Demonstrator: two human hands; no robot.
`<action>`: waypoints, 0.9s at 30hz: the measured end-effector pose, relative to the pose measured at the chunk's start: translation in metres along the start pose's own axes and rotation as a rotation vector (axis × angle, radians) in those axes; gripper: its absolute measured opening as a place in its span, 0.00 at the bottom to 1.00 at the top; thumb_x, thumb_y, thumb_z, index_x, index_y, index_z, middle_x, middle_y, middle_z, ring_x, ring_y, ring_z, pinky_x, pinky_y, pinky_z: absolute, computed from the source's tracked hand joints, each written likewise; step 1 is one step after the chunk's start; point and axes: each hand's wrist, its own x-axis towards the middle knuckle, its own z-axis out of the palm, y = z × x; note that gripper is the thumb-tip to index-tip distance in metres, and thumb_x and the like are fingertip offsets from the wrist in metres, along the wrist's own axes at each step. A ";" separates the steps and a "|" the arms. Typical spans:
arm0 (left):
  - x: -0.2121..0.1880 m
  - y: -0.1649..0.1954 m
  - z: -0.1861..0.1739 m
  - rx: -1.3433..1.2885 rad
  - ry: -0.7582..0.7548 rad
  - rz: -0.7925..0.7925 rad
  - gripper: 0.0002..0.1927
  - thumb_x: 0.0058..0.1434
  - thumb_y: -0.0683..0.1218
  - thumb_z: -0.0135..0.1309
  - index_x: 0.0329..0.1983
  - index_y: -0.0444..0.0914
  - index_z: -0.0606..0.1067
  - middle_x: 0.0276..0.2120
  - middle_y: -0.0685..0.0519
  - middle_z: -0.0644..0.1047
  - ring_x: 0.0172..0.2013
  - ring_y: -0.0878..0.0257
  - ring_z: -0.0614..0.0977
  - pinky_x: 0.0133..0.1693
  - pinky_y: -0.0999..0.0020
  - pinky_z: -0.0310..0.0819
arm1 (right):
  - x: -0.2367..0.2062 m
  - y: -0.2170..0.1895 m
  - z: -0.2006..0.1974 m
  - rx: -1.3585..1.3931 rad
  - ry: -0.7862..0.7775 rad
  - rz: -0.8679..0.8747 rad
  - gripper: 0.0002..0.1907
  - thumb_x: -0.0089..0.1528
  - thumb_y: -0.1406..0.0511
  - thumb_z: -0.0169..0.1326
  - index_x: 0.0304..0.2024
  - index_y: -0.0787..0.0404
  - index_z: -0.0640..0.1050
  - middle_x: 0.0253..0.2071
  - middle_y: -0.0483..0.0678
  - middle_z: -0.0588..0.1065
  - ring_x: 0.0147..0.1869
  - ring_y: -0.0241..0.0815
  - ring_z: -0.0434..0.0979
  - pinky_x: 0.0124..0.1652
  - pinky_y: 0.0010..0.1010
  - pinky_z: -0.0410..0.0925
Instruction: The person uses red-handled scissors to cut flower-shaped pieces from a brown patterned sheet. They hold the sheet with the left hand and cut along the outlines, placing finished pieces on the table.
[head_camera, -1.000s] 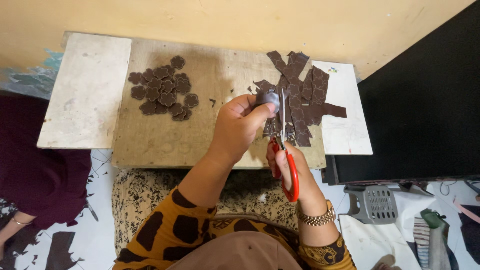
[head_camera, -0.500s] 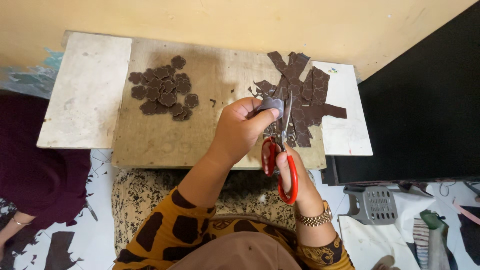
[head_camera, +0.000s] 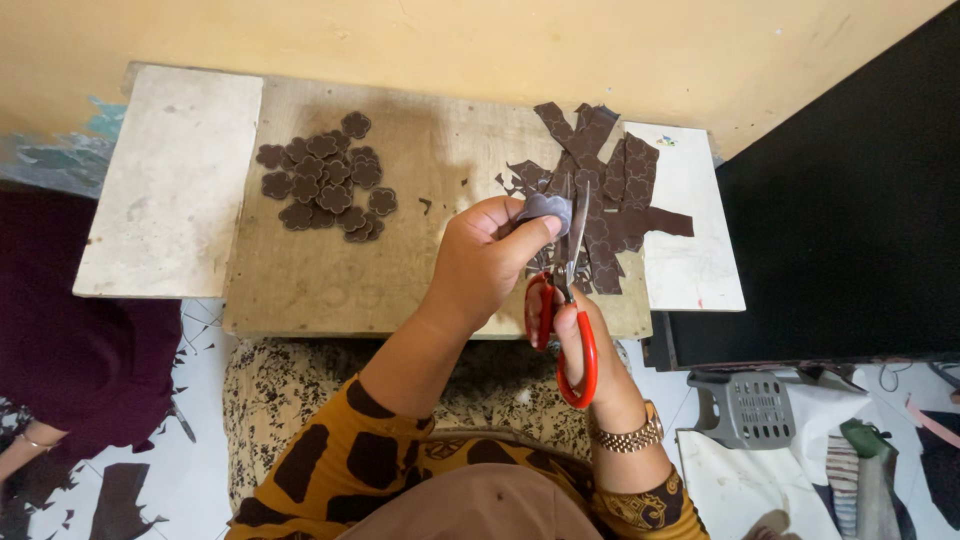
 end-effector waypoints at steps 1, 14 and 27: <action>0.000 0.000 0.000 0.006 0.003 0.000 0.08 0.61 0.42 0.60 0.39 0.31 0.80 0.32 0.55 0.81 0.34 0.71 0.79 0.38 0.77 0.73 | 0.000 -0.001 0.000 0.008 -0.007 -0.005 0.39 0.67 0.34 0.33 0.37 0.62 0.70 0.29 0.44 0.69 0.33 0.35 0.67 0.34 0.26 0.62; 0.000 -0.002 0.001 0.010 0.018 -0.014 0.08 0.61 0.42 0.61 0.37 0.31 0.79 0.30 0.57 0.80 0.32 0.73 0.77 0.36 0.77 0.71 | 0.001 0.000 0.001 -0.034 0.048 0.012 0.40 0.67 0.33 0.33 0.34 0.62 0.69 0.27 0.43 0.67 0.31 0.35 0.66 0.32 0.26 0.62; 0.002 0.005 -0.008 -0.003 -0.032 -0.029 0.08 0.61 0.40 0.60 0.41 0.29 0.80 0.34 0.52 0.82 0.36 0.69 0.79 0.39 0.75 0.73 | -0.004 0.006 -0.002 0.105 0.032 0.066 0.36 0.65 0.34 0.42 0.31 0.60 0.68 0.24 0.40 0.62 0.27 0.32 0.60 0.27 0.24 0.56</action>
